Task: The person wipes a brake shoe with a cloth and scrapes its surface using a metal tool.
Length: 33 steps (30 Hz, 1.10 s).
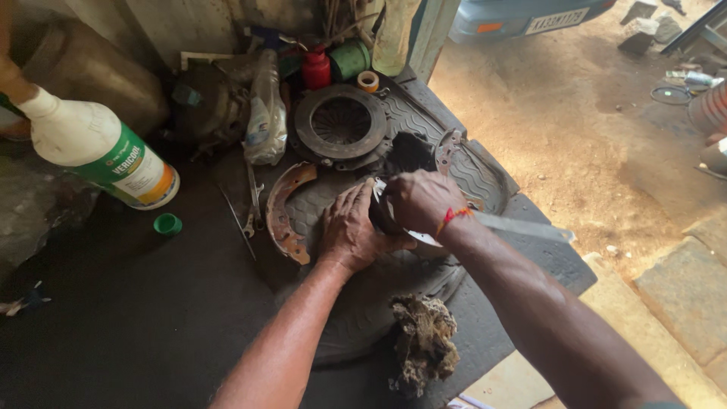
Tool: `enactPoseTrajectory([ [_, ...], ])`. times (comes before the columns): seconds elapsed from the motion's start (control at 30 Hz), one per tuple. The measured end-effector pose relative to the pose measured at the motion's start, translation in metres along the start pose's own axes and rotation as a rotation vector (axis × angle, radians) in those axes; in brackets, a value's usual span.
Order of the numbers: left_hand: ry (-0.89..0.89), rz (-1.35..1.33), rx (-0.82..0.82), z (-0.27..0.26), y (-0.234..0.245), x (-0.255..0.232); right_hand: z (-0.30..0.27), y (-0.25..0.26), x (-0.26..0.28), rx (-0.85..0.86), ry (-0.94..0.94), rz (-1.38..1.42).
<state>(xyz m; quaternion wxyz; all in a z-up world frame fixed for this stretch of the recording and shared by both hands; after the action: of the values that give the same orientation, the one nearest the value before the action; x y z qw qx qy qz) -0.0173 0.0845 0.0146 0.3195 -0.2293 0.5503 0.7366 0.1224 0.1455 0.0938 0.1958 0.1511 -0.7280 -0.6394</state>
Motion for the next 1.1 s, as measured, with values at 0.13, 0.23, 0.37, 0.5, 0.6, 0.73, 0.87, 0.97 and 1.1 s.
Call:
enactPoseTrajectory([
  [0.13, 0.015, 0.01, 0.019, -0.001, -0.002, -0.003, 0.0, 0.004, -0.001, 0.051, -0.059, -0.046],
  [0.23, -0.005, 0.027, 0.007, 0.002, -0.002, -0.002, -0.003, 0.004, 0.001, 0.048, -0.081, 0.023],
  [0.37, -0.017, 0.009, 0.004, 0.001, -0.002, 0.0, -0.005, 0.001, 0.006, -0.008, -0.039, 0.03],
  [0.5, -0.04, 0.039, -0.013, 0.001, -0.003, -0.001, 0.0, 0.007, 0.003, 0.062, -0.13, 0.001],
  [0.6, -0.027, 0.055, 0.008, 0.001, -0.002, 0.0, -0.006, 0.01, 0.006, 0.04, -0.117, 0.032],
  [0.73, -0.044, 0.063, -0.007, 0.003, -0.005, 0.002, -0.016, 0.005, 0.01, 0.08, -0.117, 0.039],
  [0.87, -0.048, 0.061, -0.003, 0.001, -0.007, 0.004, -0.002, 0.005, 0.005, 0.035, -0.095, 0.044],
  [0.97, -0.07, 0.052, -0.047, 0.002, -0.007, 0.003, 0.001, 0.003, 0.001, 0.058, -0.116, 0.021],
  [1.1, -0.053, 0.06, -0.017, 0.001, -0.007, 0.002, -0.007, 0.0, 0.003, 0.033, -0.089, 0.073],
])
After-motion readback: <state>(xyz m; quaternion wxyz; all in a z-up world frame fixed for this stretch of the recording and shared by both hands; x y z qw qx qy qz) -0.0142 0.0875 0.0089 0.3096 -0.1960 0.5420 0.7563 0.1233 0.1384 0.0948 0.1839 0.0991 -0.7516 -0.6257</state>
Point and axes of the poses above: each hand's wrist, its own z-axis towards the middle knuckle, its own y-axis out of the back of the hand, x = y × z, the point moved 1 cm from there along z, towards the middle knuckle
